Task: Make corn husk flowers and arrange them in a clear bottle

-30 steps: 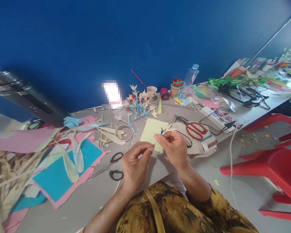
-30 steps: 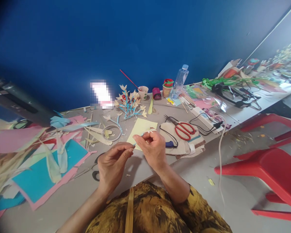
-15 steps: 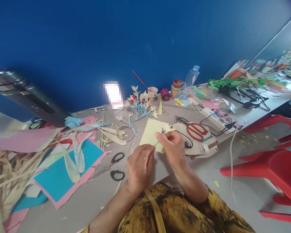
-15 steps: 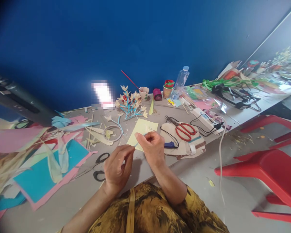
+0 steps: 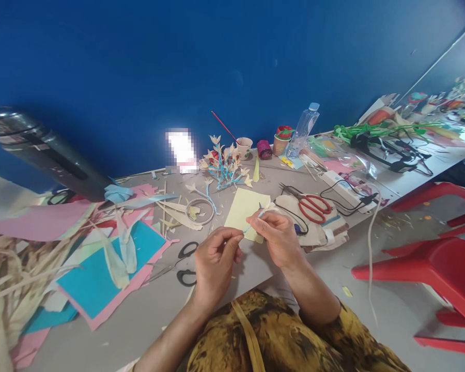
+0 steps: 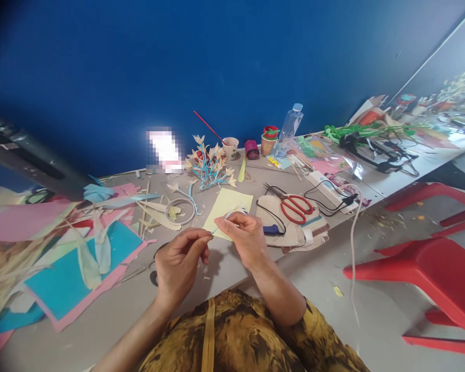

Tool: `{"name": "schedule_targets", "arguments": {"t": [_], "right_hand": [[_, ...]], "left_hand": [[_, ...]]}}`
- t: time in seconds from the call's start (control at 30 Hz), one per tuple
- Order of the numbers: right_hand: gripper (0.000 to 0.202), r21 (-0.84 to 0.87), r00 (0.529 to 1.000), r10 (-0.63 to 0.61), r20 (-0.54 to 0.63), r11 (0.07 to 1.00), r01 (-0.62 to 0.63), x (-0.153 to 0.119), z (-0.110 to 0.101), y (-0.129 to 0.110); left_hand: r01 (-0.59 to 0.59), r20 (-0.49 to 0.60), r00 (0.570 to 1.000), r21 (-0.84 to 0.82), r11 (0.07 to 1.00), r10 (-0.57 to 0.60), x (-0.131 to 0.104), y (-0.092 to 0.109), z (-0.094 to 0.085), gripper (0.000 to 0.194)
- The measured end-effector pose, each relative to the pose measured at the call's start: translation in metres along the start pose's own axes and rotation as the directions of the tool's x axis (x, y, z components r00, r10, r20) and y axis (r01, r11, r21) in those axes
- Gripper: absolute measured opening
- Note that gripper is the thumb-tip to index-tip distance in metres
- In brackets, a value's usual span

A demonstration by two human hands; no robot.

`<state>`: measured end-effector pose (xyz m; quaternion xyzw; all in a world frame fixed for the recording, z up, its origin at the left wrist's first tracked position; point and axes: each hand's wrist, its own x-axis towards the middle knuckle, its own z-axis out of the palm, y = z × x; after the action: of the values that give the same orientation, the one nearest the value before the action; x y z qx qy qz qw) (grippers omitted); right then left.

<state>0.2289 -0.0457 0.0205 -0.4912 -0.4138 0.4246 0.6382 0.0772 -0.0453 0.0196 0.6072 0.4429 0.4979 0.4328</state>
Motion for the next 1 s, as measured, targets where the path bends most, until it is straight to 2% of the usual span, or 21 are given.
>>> {"name": "schedule_targets", "arguments": {"t": [0.1, 0.2, 0.43, 0.5, 0.67, 0.8, 0.87, 0.9, 0.97, 1.0], "right_hand": [[0.028, -0.028, 0.998, -0.03, -0.056, 0.999, 0.029, -0.001, 0.001, 0.003], [0.028, -0.058, 0.996, -0.023, -0.091, 0.998, 0.018, -0.003, 0.001, 0.005], [0.034, -0.044, 0.99, 0.013, -0.139, 0.999, -0.019, -0.004, 0.002, 0.007], [0.036, -0.038, 0.989, 0.014, -0.149, 0.999, -0.02, -0.004, 0.004, 0.007], [0.038, -0.013, 0.968, 0.072, -0.24, 0.997, -0.077, -0.005, 0.012, 0.008], [0.041, 0.014, 0.962, 0.078, -0.262, 0.997, -0.077, -0.003, 0.021, 0.008], [0.041, 0.039, 0.964, 0.084, -0.252, 0.996, -0.077, -0.003, 0.022, 0.007], [0.038, 0.058, 0.971, 0.084, -0.222, 0.996, -0.073, -0.003, 0.022, 0.006], [0.028, 0.086, 0.993, 0.06, -0.102, 0.995, -0.052, -0.003, 0.02, 0.003], [0.025, 0.084, 0.999, 0.034, -0.03, 0.996, -0.031, -0.003, 0.018, 0.001]], "left_hand": [[-0.272, 0.011, 0.961, 0.212, 0.939, 0.276, 0.001, -0.002, -0.001, 0.014], [-0.433, 0.041, 0.893, 0.347, 0.832, 0.448, 0.002, -0.006, -0.001, 0.014], [-0.591, 0.127, 0.779, 0.473, 0.653, 0.614, 0.002, -0.016, -0.001, 0.017], [-0.603, 0.14, 0.766, 0.492, 0.627, 0.627, 0.001, -0.016, -0.002, 0.017], [-0.575, 0.159, 0.781, 0.561, 0.596, 0.604, 0.0, -0.012, -0.006, 0.015], [-0.555, 0.147, 0.79, 0.585, 0.592, 0.595, 0.001, -0.01, -0.009, 0.014], [-0.501, 0.104, 0.834, 0.555, 0.664, 0.543, 0.002, -0.008, -0.01, 0.014], [-0.448, 0.071, 0.872, 0.519, 0.728, 0.485, 0.003, -0.005, -0.01, 0.015], [-0.252, 0.009, 0.962, 0.399, 0.882, 0.271, 0.006, 0.0, -0.012, 0.019], [-0.124, 0.002, 0.992, 0.321, 0.939, 0.13, 0.007, 0.004, -0.013, 0.021]]}}
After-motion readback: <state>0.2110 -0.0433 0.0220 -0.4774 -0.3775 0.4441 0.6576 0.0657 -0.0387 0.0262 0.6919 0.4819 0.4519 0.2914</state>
